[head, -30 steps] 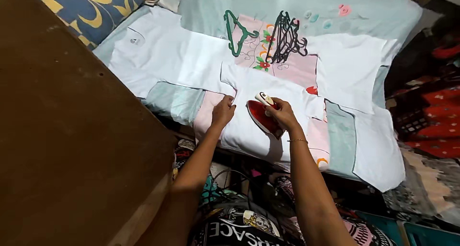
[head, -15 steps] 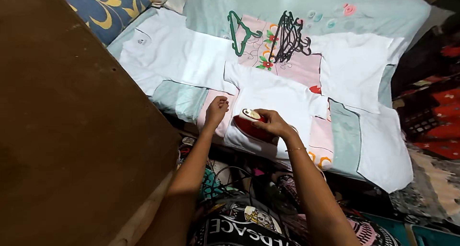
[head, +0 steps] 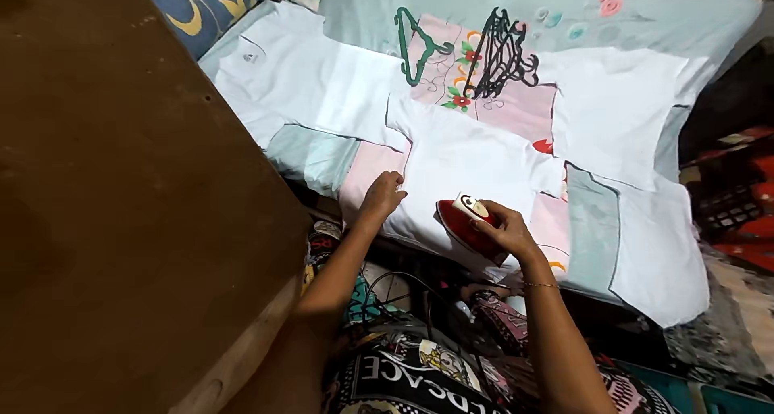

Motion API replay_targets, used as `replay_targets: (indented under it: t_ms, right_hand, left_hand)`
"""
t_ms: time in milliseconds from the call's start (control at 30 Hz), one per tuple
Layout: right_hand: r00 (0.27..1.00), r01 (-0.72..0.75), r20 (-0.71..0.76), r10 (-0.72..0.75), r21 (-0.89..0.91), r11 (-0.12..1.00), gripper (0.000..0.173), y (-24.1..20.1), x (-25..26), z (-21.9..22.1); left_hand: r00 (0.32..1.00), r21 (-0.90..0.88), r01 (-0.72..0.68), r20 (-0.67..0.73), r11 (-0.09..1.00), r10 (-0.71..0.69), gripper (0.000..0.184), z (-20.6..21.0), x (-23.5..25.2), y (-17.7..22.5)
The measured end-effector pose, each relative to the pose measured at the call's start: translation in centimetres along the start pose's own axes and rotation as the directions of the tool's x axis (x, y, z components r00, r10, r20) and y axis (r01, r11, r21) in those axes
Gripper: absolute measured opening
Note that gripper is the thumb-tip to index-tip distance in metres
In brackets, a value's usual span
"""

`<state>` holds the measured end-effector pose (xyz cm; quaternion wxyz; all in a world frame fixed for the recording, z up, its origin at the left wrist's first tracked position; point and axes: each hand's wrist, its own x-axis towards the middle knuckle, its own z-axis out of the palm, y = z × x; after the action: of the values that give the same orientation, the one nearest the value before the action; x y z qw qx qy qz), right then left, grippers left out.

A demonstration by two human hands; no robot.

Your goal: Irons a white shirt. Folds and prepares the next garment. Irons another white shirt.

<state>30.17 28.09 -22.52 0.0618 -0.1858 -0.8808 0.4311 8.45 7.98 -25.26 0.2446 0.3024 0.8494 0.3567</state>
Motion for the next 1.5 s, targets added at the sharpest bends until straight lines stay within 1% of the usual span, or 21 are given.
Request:
replay_targets:
  t_ms: [100, 200, 267, 367, 467, 533, 600, 667, 767, 867, 933, 967, 1033, 1100, 1167, 1200, 1267, 1333, 1400, 1433, 1500]
  right_hand:
    - [1.000, 0.026, 0.014, -0.026, 0.010, 1.000, 0.045, -0.2, 0.3, 0.1]
    - [0.998, 0.046, 0.037, -0.045, -0.009, 0.999, 0.045, -0.8, 1.0, 0.4]
    - [0.998, 0.030, 0.061, -0.028, -0.028, 0.999, 0.044, -1.7, 1.8, 0.8]
    - [0.994, 0.023, 0.111, -0.017, -0.047, 0.999, 0.045, -3.2, 3.2, 2.1]
    - [0.978, 0.052, 0.207, -0.038, -0.064, 0.997, 0.046, -4.0, 3.8, 2.8]
    - [0.965, 0.082, 0.256, -0.064, -0.062, 0.995, 0.048, -3.9, 3.5, 2.4]
    - [0.962, 0.073, 0.269, -0.052, -0.067, 0.995, 0.048, -3.3, 2.8, 1.4]
    - [0.977, 0.036, 0.211, -0.018, -0.081, 0.996, 0.047, -2.1, 1.6, 0.1]
    - [0.998, -0.060, 0.019, 0.062, -0.089, 0.994, 0.045, 0.6, -0.2, -1.8]
    - [0.972, -0.172, -0.170, 0.159, -0.063, 0.983, 0.044, 2.4, -1.0, -3.1]
    - [0.948, -0.222, -0.236, 0.213, -0.012, 0.975, 0.042, 2.7, -0.8, -3.2]
    - [0.944, -0.237, -0.233, 0.233, 0.011, 0.971, 0.042, 2.7, -0.7, -3.1]
    - [0.961, -0.214, -0.174, 0.217, 0.038, 0.976, 0.043, 2.7, -0.7, -3.0]
    - [0.983, -0.172, -0.055, 0.175, 0.057, 0.983, 0.044, 2.5, -1.1, -3.3]
    - [0.985, -0.166, 0.060, 0.161, 0.075, 0.983, 0.042, 2.3, -1.8, -4.0]
    - [0.981, -0.176, 0.095, 0.168, 0.082, 0.981, 0.041, 2.3, -2.4, -4.7]
    - [0.970, -0.234, 0.091, 0.227, 0.068, 0.970, 0.038, 2.6, -3.5, -6.6]
    - [0.936, -0.352, -0.012, 0.352, 0.019, 0.936, 0.038, 2.9, -4.6, -9.0]
    - [0.873, -0.474, -0.173, 0.456, -0.075, 0.878, 0.040, 3.4, -5.3, -11.5]
    - [0.845, -0.515, -0.251, 0.472, -0.144, 0.845, 0.042, 3.9, -5.6, -12.5]
    - [0.801, -0.576, -0.383, 0.460, -0.286, 0.766, 0.041, 5.0, -5.8, -13.6]
  left_hand:
    - [1.000, 0.042, -0.016, -0.020, 0.999, 0.016, 0.026, 0.4, -1.0, -0.1]
    - [0.997, 0.131, 0.059, 0.047, 0.990, -0.065, 0.031, 0.1, -1.4, 0.7]
    - [0.990, 0.161, 0.099, 0.085, 0.982, -0.113, 0.032, -0.2, -1.7, 1.0]
    - [0.988, 0.071, 0.122, 0.090, 0.990, -0.128, 0.028, -0.7, -2.0, 0.2]
    - [0.995, 0.002, 0.076, 0.072, 0.997, -0.076, 0.025, -0.6, -2.0, -0.9]
    - [0.995, -0.036, 0.059, 0.080, 0.998, -0.056, 0.026, -0.8, -1.8, -1.4]
    - [0.996, -0.068, 0.049, 0.075, 0.996, -0.044, 0.026, -0.9, -1.5, -2.0]
    - [0.994, -0.095, 0.070, 0.084, 0.993, -0.062, 0.026, -1.1, -1.6, -2.1]
    - [0.988, -0.128, 0.109, 0.126, 0.986, -0.093, 0.025, -1.7, -1.7, -1.8]
    - [0.987, -0.149, 0.107, 0.131, 0.983, -0.088, 0.024, -1.8, -1.8, -1.6]
    - [0.988, -0.144, 0.107, 0.129, 0.984, -0.089, 0.025, -1.8, -1.8, -1.5]
    - [0.988, -0.141, 0.105, 0.125, 0.984, -0.087, 0.026, -1.7, -1.8, -1.6]
    - [0.991, -0.134, 0.096, 0.110, 0.986, -0.082, 0.028, -1.5, -1.9, -1.7]
    - [0.995, -0.114, 0.072, 0.078, 0.991, -0.063, 0.028, -1.2, -2.1, -1.9]
    - [0.996, -0.088, 0.073, 0.057, 0.993, -0.068, 0.029, -1.1, -2.1, -1.9]
    - [0.996, -0.077, 0.076, 0.056, 0.994, -0.072, 0.030, -1.0, -2.2, -1.7]
    - [0.995, -0.063, 0.087, 0.050, 0.994, -0.084, 0.034, -0.9, -2.2, -1.2]
    - [0.995, -0.051, 0.094, 0.023, 0.994, -0.093, 0.036, -0.7, -2.7, -0.8]
    - [0.998, -0.054, 0.053, -0.037, 0.997, -0.055, 0.036, -0.2, -3.4, -1.0]
    - [0.997, -0.063, 0.022, -0.074, 0.998, -0.027, 0.036, 0.2, -3.8, -1.2]
    - [0.992, -0.076, -0.028, -0.126, 0.997, 0.019, 0.038, 1.0, -4.7, -1.5]
